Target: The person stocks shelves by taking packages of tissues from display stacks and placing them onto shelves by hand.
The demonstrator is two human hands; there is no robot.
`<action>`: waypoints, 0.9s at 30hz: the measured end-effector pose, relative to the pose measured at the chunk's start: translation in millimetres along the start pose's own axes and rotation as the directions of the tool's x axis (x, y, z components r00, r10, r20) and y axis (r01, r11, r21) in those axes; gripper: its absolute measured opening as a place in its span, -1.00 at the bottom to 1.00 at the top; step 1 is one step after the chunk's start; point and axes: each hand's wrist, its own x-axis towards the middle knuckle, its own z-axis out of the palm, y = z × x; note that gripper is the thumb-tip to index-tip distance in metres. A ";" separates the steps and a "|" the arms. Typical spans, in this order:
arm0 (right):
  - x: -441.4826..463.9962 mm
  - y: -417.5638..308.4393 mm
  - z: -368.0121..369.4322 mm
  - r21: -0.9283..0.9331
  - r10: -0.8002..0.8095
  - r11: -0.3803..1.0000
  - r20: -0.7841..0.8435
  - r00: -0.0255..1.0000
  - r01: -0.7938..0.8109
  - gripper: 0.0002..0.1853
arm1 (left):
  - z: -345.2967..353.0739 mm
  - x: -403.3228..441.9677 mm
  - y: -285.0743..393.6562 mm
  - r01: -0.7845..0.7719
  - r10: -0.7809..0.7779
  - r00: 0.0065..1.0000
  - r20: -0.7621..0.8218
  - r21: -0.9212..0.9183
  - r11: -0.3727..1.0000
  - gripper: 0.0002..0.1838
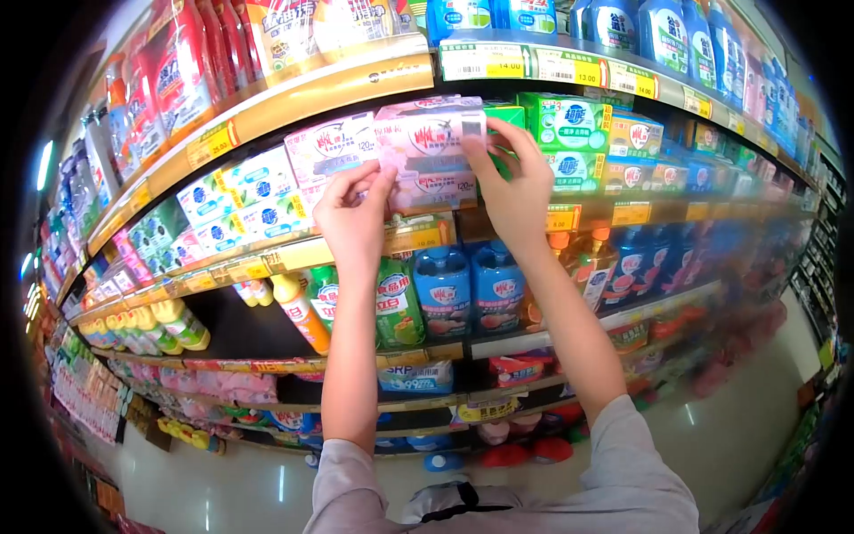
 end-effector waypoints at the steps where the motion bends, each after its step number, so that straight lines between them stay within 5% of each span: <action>1: 2.5 5.2 2.6 0.001 0.005 1.000 -0.010 1.000 -0.005 -0.71 | 2.0 0.0 1.3 0.092 -0.093 0.995 -0.032 -0.034 0.995 -0.88; 2: 5.0 11.8 5.4 0.000 0.008 1.000 -0.022 1.000 -0.008 -0.70 | 4.4 1.0 2.8 0.180 -0.185 0.981 -0.060 -0.073 0.981 -0.92; 8: 11.5 15.2 11.8 -0.133 -0.006 0.991 -0.026 1.000 0.002 -0.63 | 0.1 17.4 -10.0 -0.016 0.057 0.991 -0.117 0.323 0.946 -0.79; 10: 6.8 19.4 12.1 -0.099 0.039 0.994 0.049 0.998 -0.034 -0.62 | -1.7 12.7 1.6 0.270 -0.245 0.959 -0.140 0.201 0.942 -0.78; 14: -3.7 18.3 12.9 -0.138 -0.116 0.984 0.011 0.993 0.116 -0.58 | -7.5 13.6 0.4 0.281 -0.249 0.959 -0.136 0.336 0.899 -0.75; 18: -10.9 14.4 11.9 -0.140 0.037 0.990 0.035 0.999 -0.031 -0.60 | -13.7 14.9 8.1 0.193 -0.195 0.980 -0.050 0.504 0.842 -0.71; 20: -21.6 -0.8 5.2 -0.205 -0.029 0.978 0.001 1.000 0.028 -0.59 | -21.7 3.5 20.8 0.111 -0.120 0.993 -0.008 0.453 0.885 -0.71; 21: -30.2 -18.4 -2.4 -0.230 -0.070 0.971 0.002 0.998 0.068 -0.60 | -28.4 -12.2 44.2 0.122 -0.157 0.987 0.045 0.429 0.895 -0.73; 22: -41.4 -35.6 -10.0 -0.255 -0.116 0.960 0.003 0.993 0.113 -0.61 | -41.6 -31.6 54.0 -0.025 -0.040 0.992 0.121 0.488 0.872 -0.73; 23: -56.0 -49.6 -18.3 -0.200 -0.148 0.968 0.038 0.988 0.152 -0.61 | -51.0 -64.2 83.5 0.072 -0.140 0.984 0.115 0.460 0.885 -0.75; 24: -76.6 -62.7 -27.4 -0.141 -0.174 0.973 0.075 0.982 0.183 -0.62 | -64.2 -101.3 102.3 -0.020 -0.071 0.984 0.162 0.499 0.866 -0.79; 25: -102.9 -76.3 -35.1 -0.126 -0.148 0.978 0.151 0.977 0.167 -0.64 | -79.7 -142.7 119.2 0.102 -0.190 0.965 0.179 0.411 0.906 -0.84; 26: -130.3 -89.3 -42.4 -0.110 -0.129 0.982 0.222 0.966 0.156 -0.65 | -104.0 -179.7 124.9 -0.063 -0.117 0.926 0.360 0.452 0.890 -0.88; 27: -160.4 -98.4 -47.5 -0.001 -0.055 0.998 0.320 0.946 0.058 -0.72 | -127.2 -229.6 127.7 0.141 -0.330 0.880 0.341 0.476 0.868 -0.90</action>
